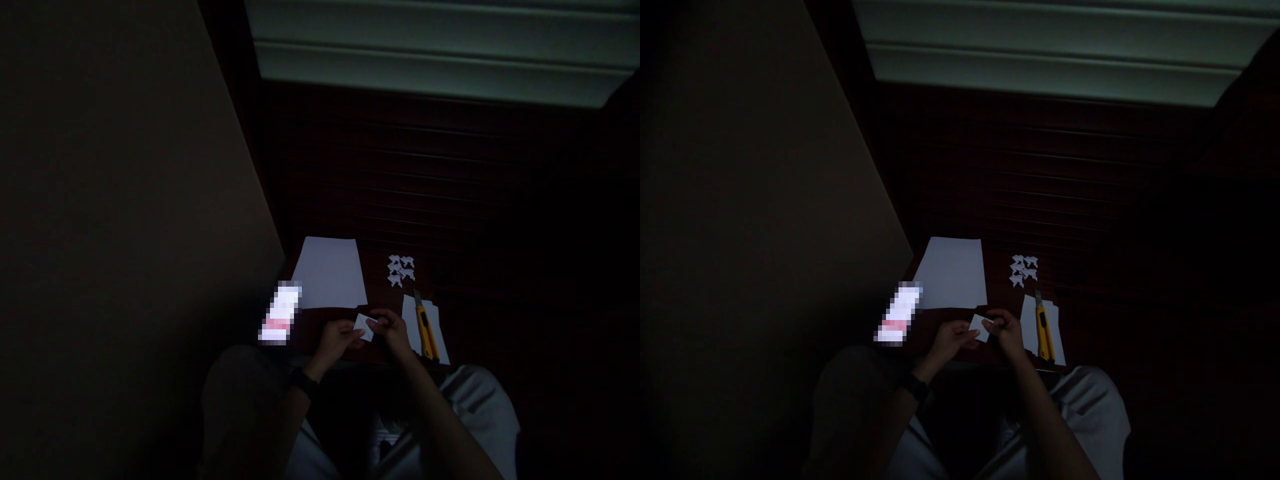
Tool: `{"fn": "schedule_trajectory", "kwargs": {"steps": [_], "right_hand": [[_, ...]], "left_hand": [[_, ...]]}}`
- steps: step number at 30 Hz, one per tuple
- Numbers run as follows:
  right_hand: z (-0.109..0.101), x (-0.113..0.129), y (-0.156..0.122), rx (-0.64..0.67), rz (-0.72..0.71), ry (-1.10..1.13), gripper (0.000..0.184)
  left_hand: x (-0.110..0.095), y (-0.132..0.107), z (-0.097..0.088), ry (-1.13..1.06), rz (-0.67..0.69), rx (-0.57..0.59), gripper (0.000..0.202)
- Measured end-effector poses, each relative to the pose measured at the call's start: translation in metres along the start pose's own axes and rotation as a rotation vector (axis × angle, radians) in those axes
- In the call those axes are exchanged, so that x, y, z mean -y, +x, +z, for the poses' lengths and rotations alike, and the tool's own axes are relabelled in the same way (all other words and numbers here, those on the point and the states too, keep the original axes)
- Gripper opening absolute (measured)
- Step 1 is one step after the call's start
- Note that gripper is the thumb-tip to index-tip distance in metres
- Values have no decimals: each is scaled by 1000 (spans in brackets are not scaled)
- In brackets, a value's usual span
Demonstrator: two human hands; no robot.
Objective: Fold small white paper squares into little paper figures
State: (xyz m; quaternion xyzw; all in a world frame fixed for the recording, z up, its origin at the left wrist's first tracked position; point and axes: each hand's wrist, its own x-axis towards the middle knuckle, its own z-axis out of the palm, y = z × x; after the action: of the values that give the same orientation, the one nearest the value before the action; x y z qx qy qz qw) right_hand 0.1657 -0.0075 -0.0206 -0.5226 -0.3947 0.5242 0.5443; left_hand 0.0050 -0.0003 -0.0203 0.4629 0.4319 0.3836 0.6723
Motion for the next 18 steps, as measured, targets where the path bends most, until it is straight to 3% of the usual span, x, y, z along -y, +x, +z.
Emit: {"fn": "schedule_trajectory", "kwargs": {"steps": [10,18], "right_hand": [[-7,-3,0,46,32,11,32],[-5,3,-3,85,35,-27,41]], "left_hand": [[-7,-3,-5,-24,61,-61,40],[-9,-6,-3,23,25,-6,43]]}}
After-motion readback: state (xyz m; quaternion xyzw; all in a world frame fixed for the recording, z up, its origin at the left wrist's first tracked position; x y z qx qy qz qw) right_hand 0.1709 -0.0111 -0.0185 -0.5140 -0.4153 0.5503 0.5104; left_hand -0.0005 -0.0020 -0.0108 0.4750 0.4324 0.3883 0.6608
